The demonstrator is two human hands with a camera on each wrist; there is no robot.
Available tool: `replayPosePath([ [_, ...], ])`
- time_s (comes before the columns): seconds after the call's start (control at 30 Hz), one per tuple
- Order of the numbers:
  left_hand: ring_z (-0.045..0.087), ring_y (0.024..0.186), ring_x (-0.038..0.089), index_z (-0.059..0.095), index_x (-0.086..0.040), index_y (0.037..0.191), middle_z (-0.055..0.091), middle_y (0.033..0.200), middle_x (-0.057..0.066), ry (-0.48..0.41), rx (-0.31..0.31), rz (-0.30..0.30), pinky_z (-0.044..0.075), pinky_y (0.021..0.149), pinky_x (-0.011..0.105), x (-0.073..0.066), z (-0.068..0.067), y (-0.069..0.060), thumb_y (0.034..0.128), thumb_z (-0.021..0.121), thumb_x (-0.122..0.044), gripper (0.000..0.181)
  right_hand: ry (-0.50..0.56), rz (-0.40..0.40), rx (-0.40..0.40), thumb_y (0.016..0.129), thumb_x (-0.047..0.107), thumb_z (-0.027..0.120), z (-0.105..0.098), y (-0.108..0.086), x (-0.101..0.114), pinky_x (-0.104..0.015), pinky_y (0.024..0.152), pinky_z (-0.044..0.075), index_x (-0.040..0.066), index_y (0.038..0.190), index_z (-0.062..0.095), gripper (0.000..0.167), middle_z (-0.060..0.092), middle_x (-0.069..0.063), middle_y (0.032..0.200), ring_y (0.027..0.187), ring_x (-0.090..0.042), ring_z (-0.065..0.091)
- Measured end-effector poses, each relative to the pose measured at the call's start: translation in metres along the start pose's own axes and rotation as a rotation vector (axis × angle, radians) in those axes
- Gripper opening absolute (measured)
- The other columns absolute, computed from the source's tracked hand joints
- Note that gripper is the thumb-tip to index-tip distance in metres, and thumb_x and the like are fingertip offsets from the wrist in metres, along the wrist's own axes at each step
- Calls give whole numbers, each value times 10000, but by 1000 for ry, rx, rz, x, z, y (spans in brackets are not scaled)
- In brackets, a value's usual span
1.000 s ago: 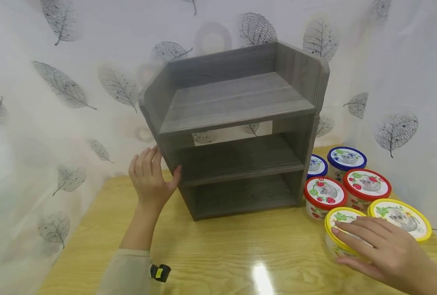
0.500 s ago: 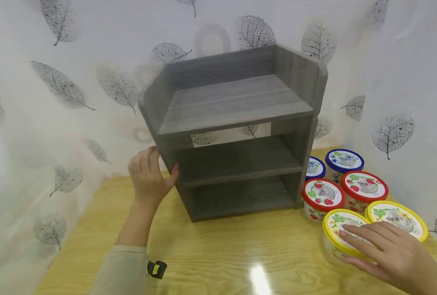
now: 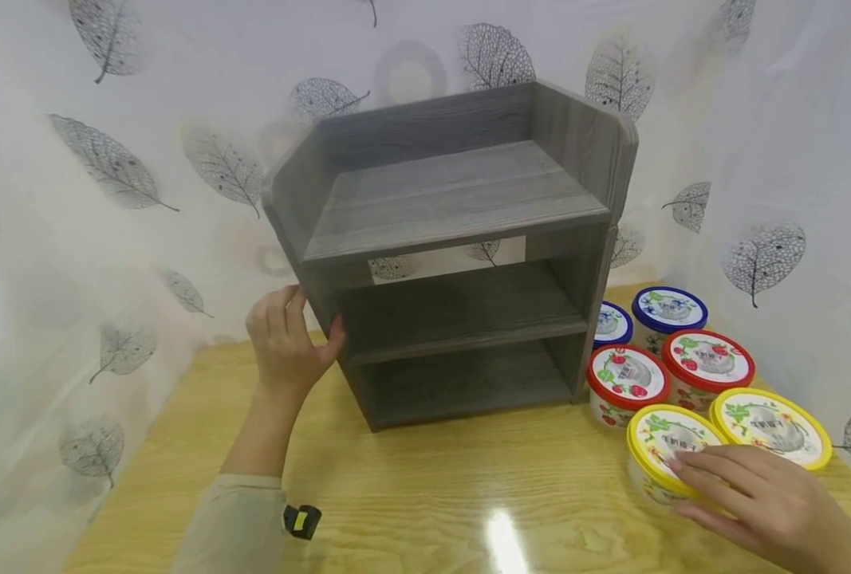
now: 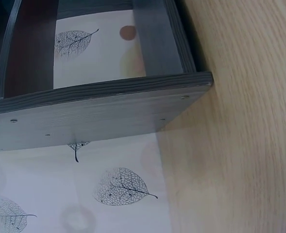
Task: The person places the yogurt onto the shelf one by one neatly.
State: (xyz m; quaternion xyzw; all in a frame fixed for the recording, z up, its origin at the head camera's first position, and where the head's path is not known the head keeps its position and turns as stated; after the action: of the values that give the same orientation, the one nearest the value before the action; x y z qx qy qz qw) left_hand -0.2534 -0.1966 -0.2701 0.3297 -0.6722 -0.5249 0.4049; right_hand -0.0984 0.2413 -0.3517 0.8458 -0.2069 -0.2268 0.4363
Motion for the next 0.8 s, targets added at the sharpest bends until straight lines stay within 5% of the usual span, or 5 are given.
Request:
replayPosePath([
  [0.47,478,887,409,549,102,1041,542,969,238,-28,20,4,323,752,515,1,0,-2,756,569,-283,479,-3,-40,-7,893,429,561,-4,-13,-3,-141,1013,338,59,860,749,416,708,-24,739,579,-189,595],
  [0.67,478,895,407,548,102,1040,542,977,237,-30,22,11,322,766,514,1,0,-1,755,571,-279,477,-46,-4,171,957,430,432,-4,-24,-5,-93,863,429,115,925,751,449,699,58,800,703,-99,607],
  [0.8,480,891,405,549,100,1035,543,965,234,-26,13,17,319,771,512,1,1,-1,751,569,-278,473,-54,-2,210,956,443,427,-5,-30,-8,-96,699,476,131,959,749,448,695,78,818,729,-74,604],
])
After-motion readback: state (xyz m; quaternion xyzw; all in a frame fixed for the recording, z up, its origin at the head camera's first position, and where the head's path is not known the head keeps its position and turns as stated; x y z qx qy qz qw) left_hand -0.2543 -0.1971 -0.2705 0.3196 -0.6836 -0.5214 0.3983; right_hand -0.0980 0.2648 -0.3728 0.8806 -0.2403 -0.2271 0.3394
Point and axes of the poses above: each hand's wrist, its own y-axis towards the middle knuckle, its own z-axis out of the palm, x = y × z, the point moved 5 cm from there along y, towards the middle knuckle
